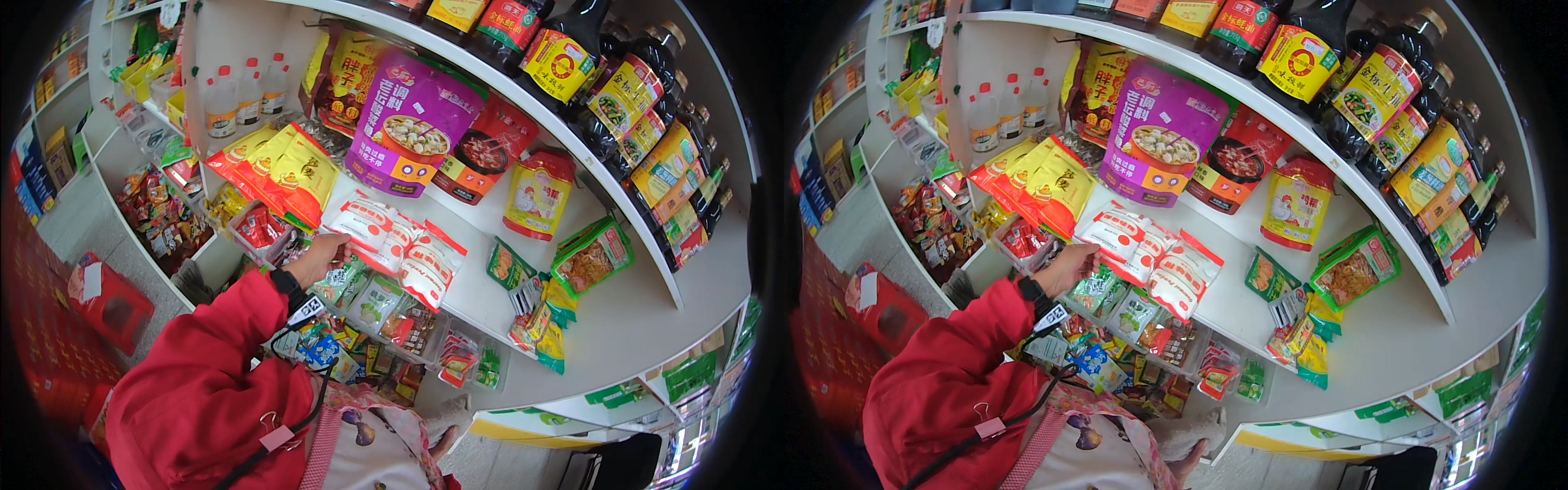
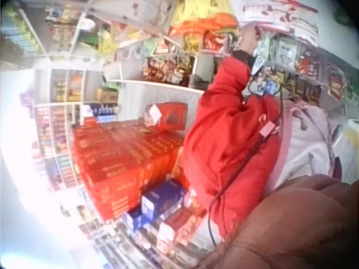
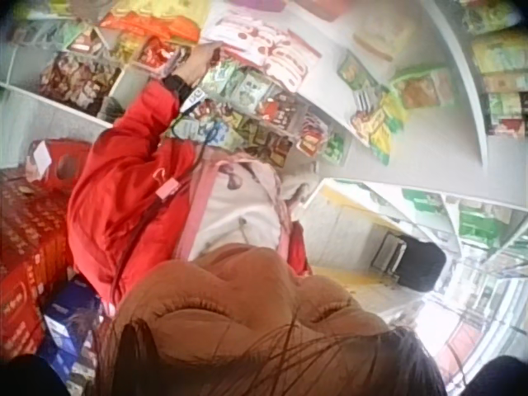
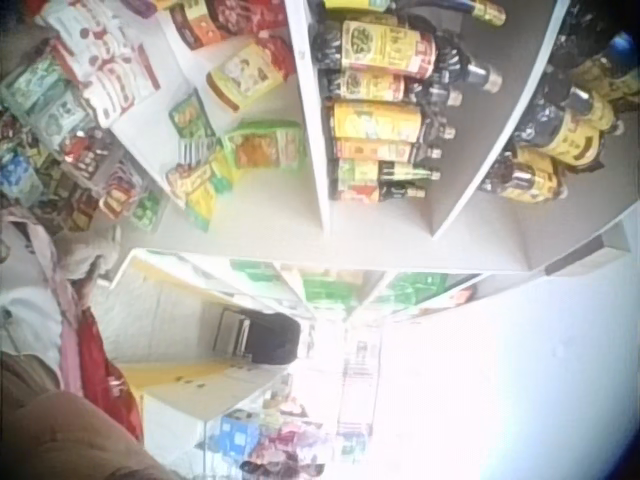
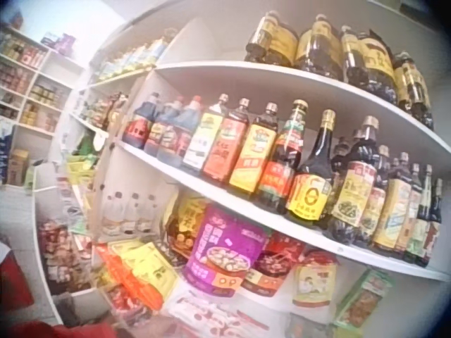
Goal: The person wipes multiple shelves in a convenience store with a cloth, moving packaged snacks and plastic containers aside to reach the surfaces. They wipe each shelf section and then return the items to their original positions.
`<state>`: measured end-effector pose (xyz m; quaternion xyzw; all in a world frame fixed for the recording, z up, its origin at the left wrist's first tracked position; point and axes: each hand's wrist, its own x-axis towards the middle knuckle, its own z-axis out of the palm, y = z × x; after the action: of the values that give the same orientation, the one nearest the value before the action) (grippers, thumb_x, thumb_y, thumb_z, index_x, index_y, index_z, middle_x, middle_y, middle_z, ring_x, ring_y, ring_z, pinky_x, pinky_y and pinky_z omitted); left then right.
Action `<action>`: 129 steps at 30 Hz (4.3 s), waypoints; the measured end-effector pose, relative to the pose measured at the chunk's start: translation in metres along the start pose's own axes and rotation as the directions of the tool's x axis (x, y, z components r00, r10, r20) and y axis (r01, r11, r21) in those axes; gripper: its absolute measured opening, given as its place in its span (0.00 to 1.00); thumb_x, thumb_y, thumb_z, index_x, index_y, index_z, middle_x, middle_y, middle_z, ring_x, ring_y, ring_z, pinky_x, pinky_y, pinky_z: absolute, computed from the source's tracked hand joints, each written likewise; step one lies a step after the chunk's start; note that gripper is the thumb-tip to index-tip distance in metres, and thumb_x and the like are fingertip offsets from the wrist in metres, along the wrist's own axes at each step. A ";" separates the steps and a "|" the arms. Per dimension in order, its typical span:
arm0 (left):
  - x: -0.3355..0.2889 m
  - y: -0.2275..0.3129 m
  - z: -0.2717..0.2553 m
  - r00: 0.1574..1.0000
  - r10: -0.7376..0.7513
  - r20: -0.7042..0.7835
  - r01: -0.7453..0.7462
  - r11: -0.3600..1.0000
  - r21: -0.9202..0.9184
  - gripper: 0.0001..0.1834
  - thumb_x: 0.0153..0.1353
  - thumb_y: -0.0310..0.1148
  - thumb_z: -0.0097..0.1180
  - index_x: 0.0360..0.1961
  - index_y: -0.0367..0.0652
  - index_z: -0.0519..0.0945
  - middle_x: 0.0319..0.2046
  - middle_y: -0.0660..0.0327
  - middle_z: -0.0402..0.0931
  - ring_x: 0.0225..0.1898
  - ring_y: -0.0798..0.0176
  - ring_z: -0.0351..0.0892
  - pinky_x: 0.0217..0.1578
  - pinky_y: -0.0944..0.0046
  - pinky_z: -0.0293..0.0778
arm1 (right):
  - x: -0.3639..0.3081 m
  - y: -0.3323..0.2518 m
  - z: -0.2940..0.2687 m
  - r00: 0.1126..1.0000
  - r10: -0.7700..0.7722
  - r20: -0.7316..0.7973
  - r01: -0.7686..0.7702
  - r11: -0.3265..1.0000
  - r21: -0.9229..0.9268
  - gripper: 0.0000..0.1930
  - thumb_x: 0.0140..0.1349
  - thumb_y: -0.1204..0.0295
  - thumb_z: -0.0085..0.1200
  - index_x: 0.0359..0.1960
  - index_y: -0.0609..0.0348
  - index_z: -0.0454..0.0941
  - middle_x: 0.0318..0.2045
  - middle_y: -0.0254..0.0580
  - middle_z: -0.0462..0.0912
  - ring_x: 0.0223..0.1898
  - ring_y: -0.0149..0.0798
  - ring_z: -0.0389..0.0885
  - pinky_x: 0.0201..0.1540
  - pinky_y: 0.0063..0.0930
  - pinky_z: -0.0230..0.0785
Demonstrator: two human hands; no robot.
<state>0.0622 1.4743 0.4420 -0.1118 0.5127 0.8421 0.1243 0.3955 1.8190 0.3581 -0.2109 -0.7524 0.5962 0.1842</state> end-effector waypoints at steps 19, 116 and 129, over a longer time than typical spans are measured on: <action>0.010 -0.015 0.028 0.994 -0.075 0.076 0.084 0.989 -0.123 0.19 0.60 0.48 0.56 0.36 0.40 0.75 0.29 0.59 0.77 0.30 0.65 0.78 0.30 0.70 0.76 | -0.006 -0.028 0.006 0.952 0.287 0.110 -0.284 0.686 0.670 0.33 0.63 0.44 0.40 0.60 0.57 0.63 0.53 0.43 0.73 0.52 0.42 0.72 0.56 0.38 0.64; -0.088 -0.090 -0.102 0.977 -0.207 0.042 0.208 0.978 -0.013 0.22 0.60 0.34 0.57 0.54 0.39 0.69 0.47 0.58 0.76 0.43 0.61 0.80 0.44 0.58 0.77 | 0.002 -0.026 -0.001 0.842 0.479 0.248 -0.530 0.646 0.550 0.34 0.62 0.44 0.42 0.61 0.55 0.61 0.55 0.43 0.70 0.54 0.46 0.70 0.57 0.44 0.61; 0.079 -0.142 -0.059 0.924 -0.375 0.081 0.374 0.927 0.024 0.18 0.61 0.44 0.53 0.42 0.41 0.72 0.38 0.56 0.75 0.38 0.58 0.76 0.42 0.60 0.75 | -0.054 0.005 -0.035 0.859 0.510 -0.041 -0.386 0.698 0.603 0.36 0.60 0.40 0.41 0.62 0.53 0.61 0.58 0.42 0.67 0.57 0.47 0.67 0.60 0.45 0.58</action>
<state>0.0374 1.4921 0.2722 -0.1718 0.4796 0.8048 0.3046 0.4604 1.8195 0.3601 -0.3831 -0.4384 0.7964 0.1638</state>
